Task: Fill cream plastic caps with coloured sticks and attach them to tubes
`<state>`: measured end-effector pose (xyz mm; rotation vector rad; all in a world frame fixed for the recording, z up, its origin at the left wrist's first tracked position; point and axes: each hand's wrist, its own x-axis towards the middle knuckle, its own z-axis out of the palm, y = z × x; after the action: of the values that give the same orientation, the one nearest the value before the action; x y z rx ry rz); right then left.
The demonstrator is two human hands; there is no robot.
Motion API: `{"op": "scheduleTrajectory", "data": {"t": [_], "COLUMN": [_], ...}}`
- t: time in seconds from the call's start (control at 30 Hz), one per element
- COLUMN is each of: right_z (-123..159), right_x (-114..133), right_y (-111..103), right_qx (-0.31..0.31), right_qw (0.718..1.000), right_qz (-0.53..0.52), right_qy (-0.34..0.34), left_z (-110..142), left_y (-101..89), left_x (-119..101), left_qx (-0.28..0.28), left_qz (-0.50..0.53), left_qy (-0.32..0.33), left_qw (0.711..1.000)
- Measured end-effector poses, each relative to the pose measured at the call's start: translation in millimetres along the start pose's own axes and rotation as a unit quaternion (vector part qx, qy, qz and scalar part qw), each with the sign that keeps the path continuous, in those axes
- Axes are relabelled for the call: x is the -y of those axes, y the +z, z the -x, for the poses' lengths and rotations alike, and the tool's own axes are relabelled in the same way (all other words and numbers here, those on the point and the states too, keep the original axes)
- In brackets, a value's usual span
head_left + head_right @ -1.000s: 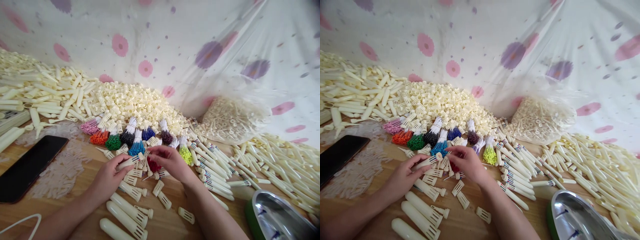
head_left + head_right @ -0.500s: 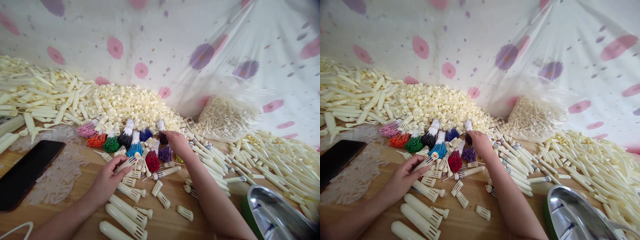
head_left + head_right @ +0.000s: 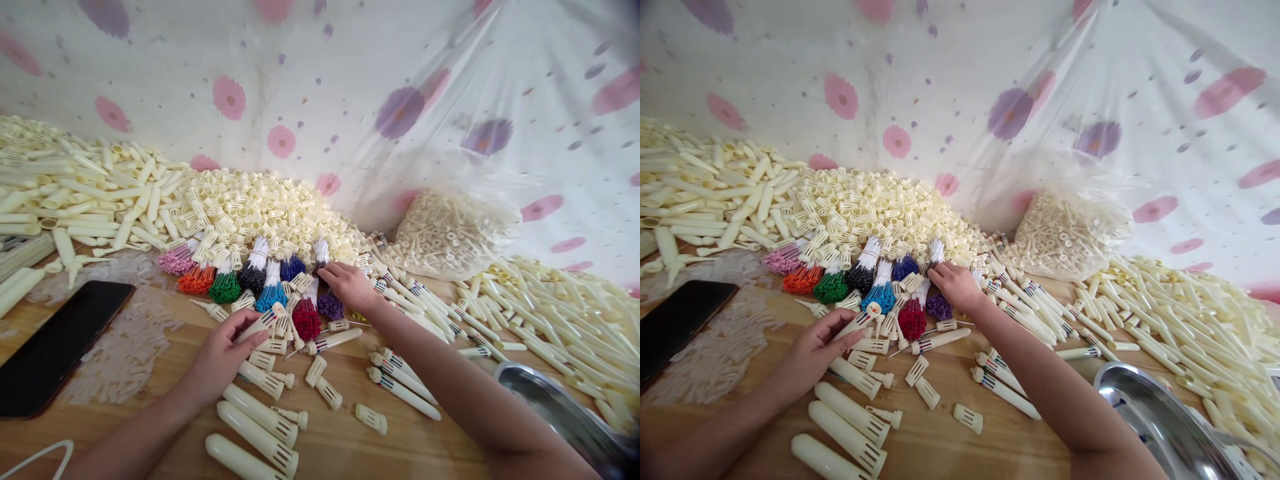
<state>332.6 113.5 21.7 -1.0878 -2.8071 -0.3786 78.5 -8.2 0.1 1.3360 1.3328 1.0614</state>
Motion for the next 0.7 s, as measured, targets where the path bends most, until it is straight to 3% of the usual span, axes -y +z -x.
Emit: {"op": "scheduleTrajectory", "data": {"t": [0.2,0.4,0.6,0.7], "right_z": [16,13,11,12], "right_x": [0,2,10,17], "right_y": [9,8,-7,-12], "right_qx": [-0.061,-0.075,-0.066,-0.058], "right_qw": [0.994,0.986,0.985,0.983], "right_qz": [-0.03,-0.056,-0.077,-0.091], "right_qy": [-0.082,-0.14,-0.136,-0.147], "left_z": [-1,-3,0,6], "left_y": [0.4,2.3,22.3,33.1], "left_x": [-4,-9,-22,-27], "left_qx": [-0.011,-0.004,0.077,0.136], "left_qz": [-0.006,0.016,0.086,0.109], "left_qy": [-0.012,-0.021,-0.022,-0.064], "left_qw": [1.0,1.0,0.993,0.983]}}
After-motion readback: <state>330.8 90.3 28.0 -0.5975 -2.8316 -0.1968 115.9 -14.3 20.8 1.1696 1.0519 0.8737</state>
